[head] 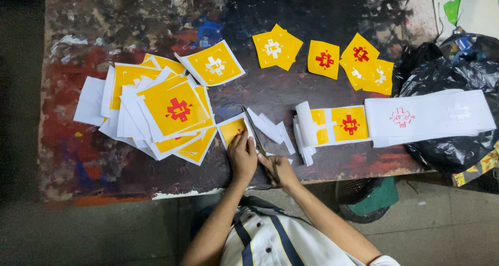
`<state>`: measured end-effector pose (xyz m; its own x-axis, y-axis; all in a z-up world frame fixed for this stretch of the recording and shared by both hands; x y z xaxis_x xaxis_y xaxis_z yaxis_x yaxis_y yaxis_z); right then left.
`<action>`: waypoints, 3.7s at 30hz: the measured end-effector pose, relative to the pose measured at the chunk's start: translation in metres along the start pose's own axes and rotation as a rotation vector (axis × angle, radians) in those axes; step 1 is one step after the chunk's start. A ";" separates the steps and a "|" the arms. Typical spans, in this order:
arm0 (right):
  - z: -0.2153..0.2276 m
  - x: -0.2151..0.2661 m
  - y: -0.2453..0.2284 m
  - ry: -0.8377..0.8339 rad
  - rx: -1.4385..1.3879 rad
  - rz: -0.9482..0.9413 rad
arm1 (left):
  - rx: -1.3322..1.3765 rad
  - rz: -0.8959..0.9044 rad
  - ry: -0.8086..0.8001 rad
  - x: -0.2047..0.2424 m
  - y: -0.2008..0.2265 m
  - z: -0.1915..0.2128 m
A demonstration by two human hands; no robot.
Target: The person uses scissors to trim the white borders from yellow square sheets printed with a red symbol. They cut each sheet individually and place the finished pieces into a growing pile on the table.
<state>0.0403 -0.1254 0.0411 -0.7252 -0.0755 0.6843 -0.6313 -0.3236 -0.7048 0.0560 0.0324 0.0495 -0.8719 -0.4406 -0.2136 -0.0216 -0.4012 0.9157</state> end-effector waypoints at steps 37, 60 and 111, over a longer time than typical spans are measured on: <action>0.097 0.093 0.085 -0.129 -0.132 -0.089 | -0.223 -0.257 -0.295 0.006 -0.002 -0.025; 0.066 0.103 0.076 -0.161 0.131 -0.103 | 0.027 0.160 -0.086 -0.001 -0.025 -0.009; -0.010 0.043 0.038 0.049 -0.060 0.089 | 0.096 0.059 -0.131 0.011 -0.034 -0.019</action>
<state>-0.0177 -0.1311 0.0413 -0.7907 -0.0544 0.6097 -0.5783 -0.2603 -0.7732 0.0566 0.0261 0.0095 -0.9292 -0.3502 -0.1180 -0.0096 -0.2962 0.9551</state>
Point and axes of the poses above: each hand's wrist, its own x-axis away from the middle knuckle, its own z-axis out of the back of the hand, y = z × x, the point moved 4 cm from there along -x, towards the middle knuckle, and after that the axes turned 1 degree about y, right-handed, at the moved point
